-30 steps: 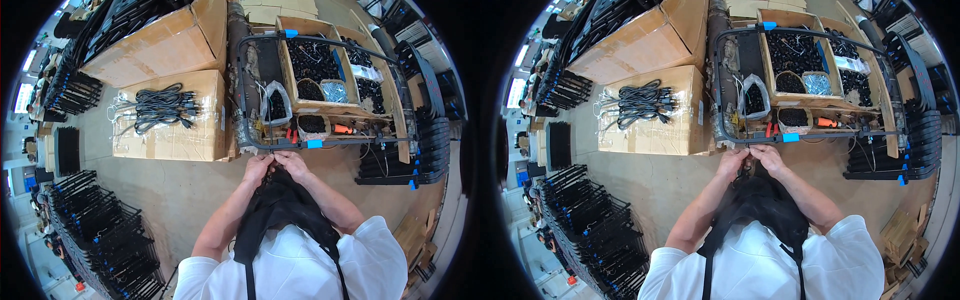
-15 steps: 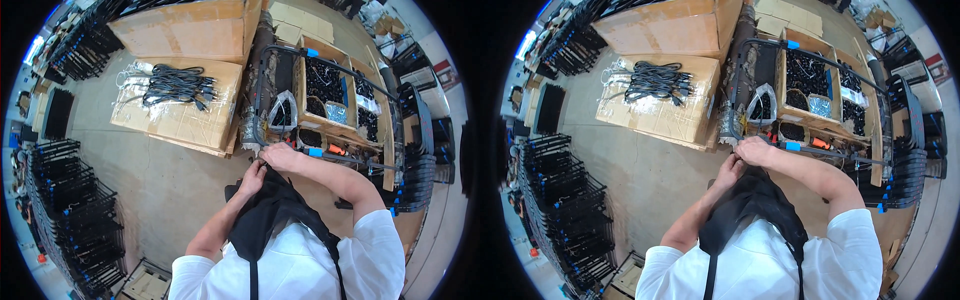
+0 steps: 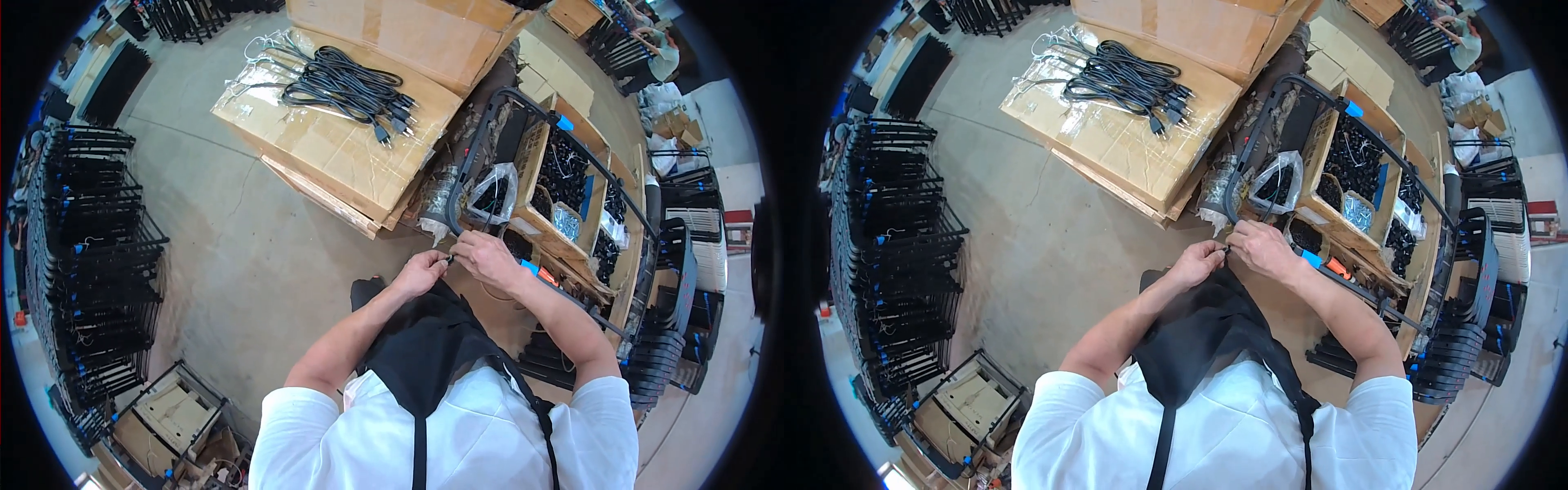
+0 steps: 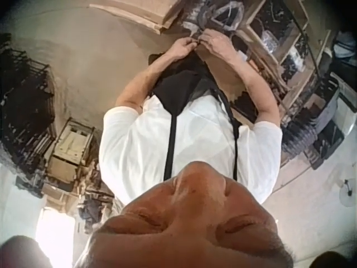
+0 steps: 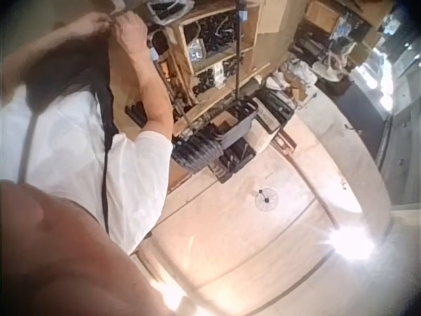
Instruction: Assembling a metal frame by attaching plastic components and securing them with screws using a power tool.
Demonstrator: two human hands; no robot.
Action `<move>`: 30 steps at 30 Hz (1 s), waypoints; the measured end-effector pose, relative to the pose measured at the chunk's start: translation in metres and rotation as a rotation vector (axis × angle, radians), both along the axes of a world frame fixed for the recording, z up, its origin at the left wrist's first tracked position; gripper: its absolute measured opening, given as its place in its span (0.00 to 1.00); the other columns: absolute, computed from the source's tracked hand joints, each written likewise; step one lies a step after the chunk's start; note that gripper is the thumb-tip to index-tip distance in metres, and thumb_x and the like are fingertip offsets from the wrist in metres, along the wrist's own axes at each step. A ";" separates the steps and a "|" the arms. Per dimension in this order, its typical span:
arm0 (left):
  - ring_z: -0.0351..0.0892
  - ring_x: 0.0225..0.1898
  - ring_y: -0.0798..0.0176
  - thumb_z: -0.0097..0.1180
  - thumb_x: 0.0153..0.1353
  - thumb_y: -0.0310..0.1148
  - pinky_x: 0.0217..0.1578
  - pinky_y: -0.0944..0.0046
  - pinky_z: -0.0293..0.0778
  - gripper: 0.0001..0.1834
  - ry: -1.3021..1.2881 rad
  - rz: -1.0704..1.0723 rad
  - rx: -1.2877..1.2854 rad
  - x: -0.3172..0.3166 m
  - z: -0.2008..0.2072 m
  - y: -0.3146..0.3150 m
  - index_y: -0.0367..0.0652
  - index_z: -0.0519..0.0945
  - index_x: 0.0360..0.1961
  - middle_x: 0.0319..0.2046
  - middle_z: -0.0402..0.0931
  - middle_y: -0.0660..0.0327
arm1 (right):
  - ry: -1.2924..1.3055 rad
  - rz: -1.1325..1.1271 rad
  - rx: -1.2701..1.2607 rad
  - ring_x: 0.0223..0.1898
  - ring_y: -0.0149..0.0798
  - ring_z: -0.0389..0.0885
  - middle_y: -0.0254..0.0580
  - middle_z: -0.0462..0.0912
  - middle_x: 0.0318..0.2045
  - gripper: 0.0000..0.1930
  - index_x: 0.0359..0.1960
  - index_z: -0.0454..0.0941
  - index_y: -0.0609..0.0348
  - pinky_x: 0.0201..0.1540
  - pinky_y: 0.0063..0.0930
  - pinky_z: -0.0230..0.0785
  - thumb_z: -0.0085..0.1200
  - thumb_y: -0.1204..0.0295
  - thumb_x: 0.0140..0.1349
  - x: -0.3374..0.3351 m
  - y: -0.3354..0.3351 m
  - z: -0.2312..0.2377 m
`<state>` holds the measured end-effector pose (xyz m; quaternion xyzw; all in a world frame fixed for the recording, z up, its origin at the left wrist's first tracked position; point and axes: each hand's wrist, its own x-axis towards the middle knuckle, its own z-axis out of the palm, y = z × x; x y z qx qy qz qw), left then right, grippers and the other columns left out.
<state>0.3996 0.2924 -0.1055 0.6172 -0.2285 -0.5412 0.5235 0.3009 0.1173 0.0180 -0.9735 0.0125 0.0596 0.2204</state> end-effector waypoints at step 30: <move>0.67 0.28 0.76 0.55 0.75 0.35 0.28 0.73 0.63 0.11 0.122 0.085 0.116 0.001 0.029 -0.005 0.38 0.82 0.43 0.26 0.72 0.71 | 0.122 -0.536 0.332 0.50 0.56 0.83 0.53 0.82 0.51 0.14 0.50 0.79 0.62 0.51 0.48 0.77 0.57 0.67 0.68 -0.073 0.045 -0.031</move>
